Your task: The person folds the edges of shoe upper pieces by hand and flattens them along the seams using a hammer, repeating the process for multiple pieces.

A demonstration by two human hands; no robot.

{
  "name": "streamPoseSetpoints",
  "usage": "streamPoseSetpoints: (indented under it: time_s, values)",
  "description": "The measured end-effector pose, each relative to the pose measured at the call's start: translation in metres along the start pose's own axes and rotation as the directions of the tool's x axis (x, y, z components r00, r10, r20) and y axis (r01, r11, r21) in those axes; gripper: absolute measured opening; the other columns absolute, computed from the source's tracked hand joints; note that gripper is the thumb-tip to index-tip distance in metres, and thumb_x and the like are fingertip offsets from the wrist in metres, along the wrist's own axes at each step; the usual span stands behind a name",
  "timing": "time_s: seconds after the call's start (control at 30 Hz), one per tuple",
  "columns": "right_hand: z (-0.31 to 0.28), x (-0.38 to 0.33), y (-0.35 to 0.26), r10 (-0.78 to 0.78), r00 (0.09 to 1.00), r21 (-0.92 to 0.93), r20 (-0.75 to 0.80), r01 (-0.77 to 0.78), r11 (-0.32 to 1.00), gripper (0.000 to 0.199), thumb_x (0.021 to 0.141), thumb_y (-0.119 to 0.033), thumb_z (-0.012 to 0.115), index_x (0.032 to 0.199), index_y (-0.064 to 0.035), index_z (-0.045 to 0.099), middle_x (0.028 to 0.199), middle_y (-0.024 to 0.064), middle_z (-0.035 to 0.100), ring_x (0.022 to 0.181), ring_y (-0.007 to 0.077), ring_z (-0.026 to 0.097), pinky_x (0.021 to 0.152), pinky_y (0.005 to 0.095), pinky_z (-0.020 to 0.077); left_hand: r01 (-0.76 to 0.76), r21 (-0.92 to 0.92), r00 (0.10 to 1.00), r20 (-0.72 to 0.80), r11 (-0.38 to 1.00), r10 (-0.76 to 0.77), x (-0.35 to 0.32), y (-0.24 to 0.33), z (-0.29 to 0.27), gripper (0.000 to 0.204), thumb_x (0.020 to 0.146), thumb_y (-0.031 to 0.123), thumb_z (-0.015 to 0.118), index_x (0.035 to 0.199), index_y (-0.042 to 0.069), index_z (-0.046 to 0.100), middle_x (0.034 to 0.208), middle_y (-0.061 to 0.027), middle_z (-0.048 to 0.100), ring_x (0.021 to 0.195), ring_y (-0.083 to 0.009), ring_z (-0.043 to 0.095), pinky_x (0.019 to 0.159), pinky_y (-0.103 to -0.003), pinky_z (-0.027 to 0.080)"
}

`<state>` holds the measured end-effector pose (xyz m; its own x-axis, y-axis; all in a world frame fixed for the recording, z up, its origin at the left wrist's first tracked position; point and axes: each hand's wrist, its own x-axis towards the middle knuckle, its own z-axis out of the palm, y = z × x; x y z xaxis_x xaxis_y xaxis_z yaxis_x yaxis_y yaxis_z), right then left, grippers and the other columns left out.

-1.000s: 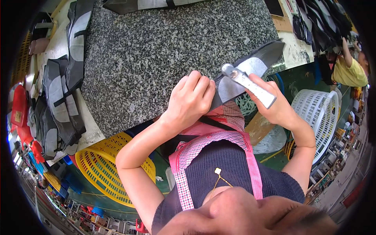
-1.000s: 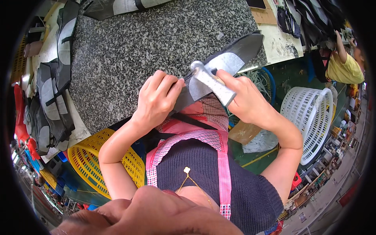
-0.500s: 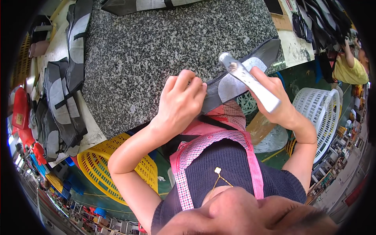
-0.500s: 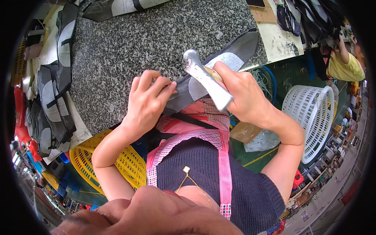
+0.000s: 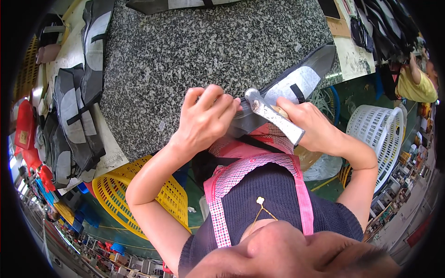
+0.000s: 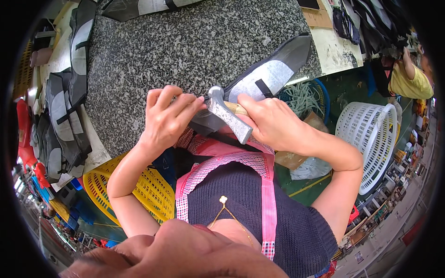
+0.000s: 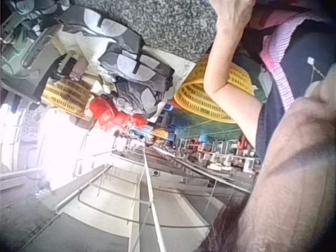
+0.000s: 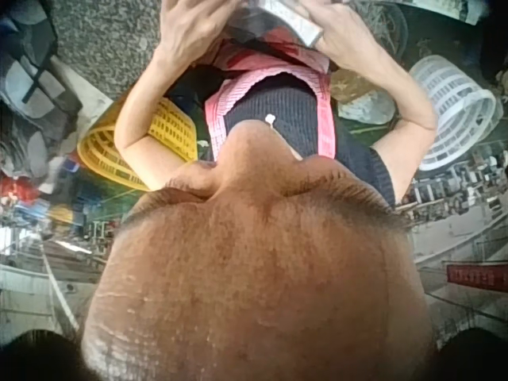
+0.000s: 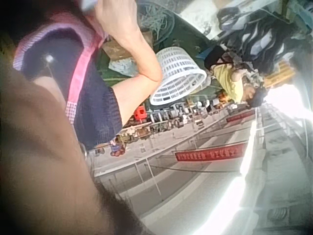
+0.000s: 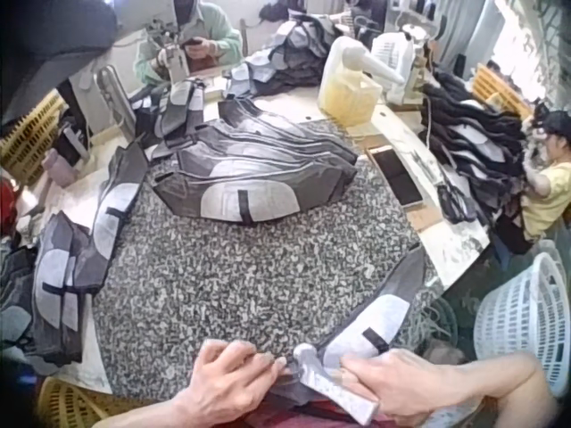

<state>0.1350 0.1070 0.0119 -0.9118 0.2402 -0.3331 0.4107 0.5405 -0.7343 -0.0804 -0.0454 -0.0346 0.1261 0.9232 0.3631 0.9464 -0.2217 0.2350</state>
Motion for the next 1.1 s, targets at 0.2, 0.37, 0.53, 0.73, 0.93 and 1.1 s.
streamPoseSetpoints:
  time_s: [0.2,0.37,0.53,0.73,0.93,1.1]
  values:
    - [-0.014,0.004,-0.011,-0.002,0.995,-0.027,-0.100,-0.001,1.000,0.015,0.094,-0.010,0.056,0.100,0.0000,0.047,0.071,0.0249,0.060,0.071,0.0467,0.062,0.059,0.0530,0.0466,0.045,-0.040,0.998,-0.036,0.998,-0.047,-0.007,-0.001,0.006,0.018,0.077,0.022,0.076,0.093,0.013,0.073,0.088,0.0060,0.066,0.086,-0.0153,0.057,0.076,-0.032,0.038]
    - [0.006,0.004,-0.006,0.004,1.000,0.007,-0.009,-0.004,1.000,0.019,0.093,-0.014,0.058,0.100,0.0002,0.048,0.069,0.0267,0.060,0.073,0.0478,0.062,0.060,0.0553,0.0465,0.224,-0.110,0.967,-0.096,0.968,-0.234,-0.007,-0.001,0.001,0.019,0.074,0.027,0.080,0.087,0.015,0.074,0.084,0.0069,0.064,0.086,-0.0151,0.056,0.076,-0.034,0.036]
    - [-0.006,0.010,-0.010,0.068,0.998,0.088,0.003,-0.068,0.994,0.020,0.091,-0.013,0.060,0.099,-0.0001,0.048,0.069,0.0269,0.059,0.073,0.0478,0.062,0.060,0.0538,0.0465,0.368,-0.285,0.917,-0.047,0.885,-0.396,-0.015,0.006,0.010,0.016,0.072,0.025,0.082,0.084,0.016,0.076,0.082,0.0069,0.065,0.082,-0.0164,0.055,0.074,-0.035,0.036]
    - [-0.001,0.012,-0.008,-0.032,0.999,0.042,0.010,0.031,0.999,0.023,0.088,-0.011,0.064,0.101,0.0004,0.048,0.071,0.0258,0.058,0.074,0.0476,0.061,0.060,0.0506,0.0474,0.189,-0.090,0.980,-0.041,0.978,-0.193,-0.017,0.012,0.007,0.018,0.075,0.016,0.071,0.092,0.011,0.071,0.085,0.0026,0.062,0.086,-0.0182,0.055,0.075,-0.036,0.039]
    - [-0.005,0.013,-0.019,-0.082,0.987,0.102,-0.135,0.096,0.990,0.022,0.090,-0.013,0.064,0.098,0.0010,0.049,0.071,0.0246,0.060,0.073,0.0464,0.063,0.057,0.0503,0.0474,0.081,0.105,0.997,-0.002,0.991,-0.081,-0.013,0.023,0.002,0.025,0.074,0.015,0.065,0.095,0.002,0.067,0.082,-0.0027,0.057,0.088,-0.0198,0.055,0.074,-0.035,0.041]
    - [-0.004,0.019,-0.013,-0.117,0.992,0.026,-0.050,0.119,0.993,0.021,0.090,-0.012,0.064,0.097,0.0014,0.049,0.070,0.0233,0.060,0.071,0.0447,0.064,0.057,0.0492,0.0485,0.060,0.165,0.996,0.050,0.985,-0.069,-0.018,0.026,0.003,0.028,0.074,0.015,0.065,0.097,-0.001,0.067,0.084,-0.0040,0.058,0.089,-0.0184,0.056,0.074,-0.034,0.041]
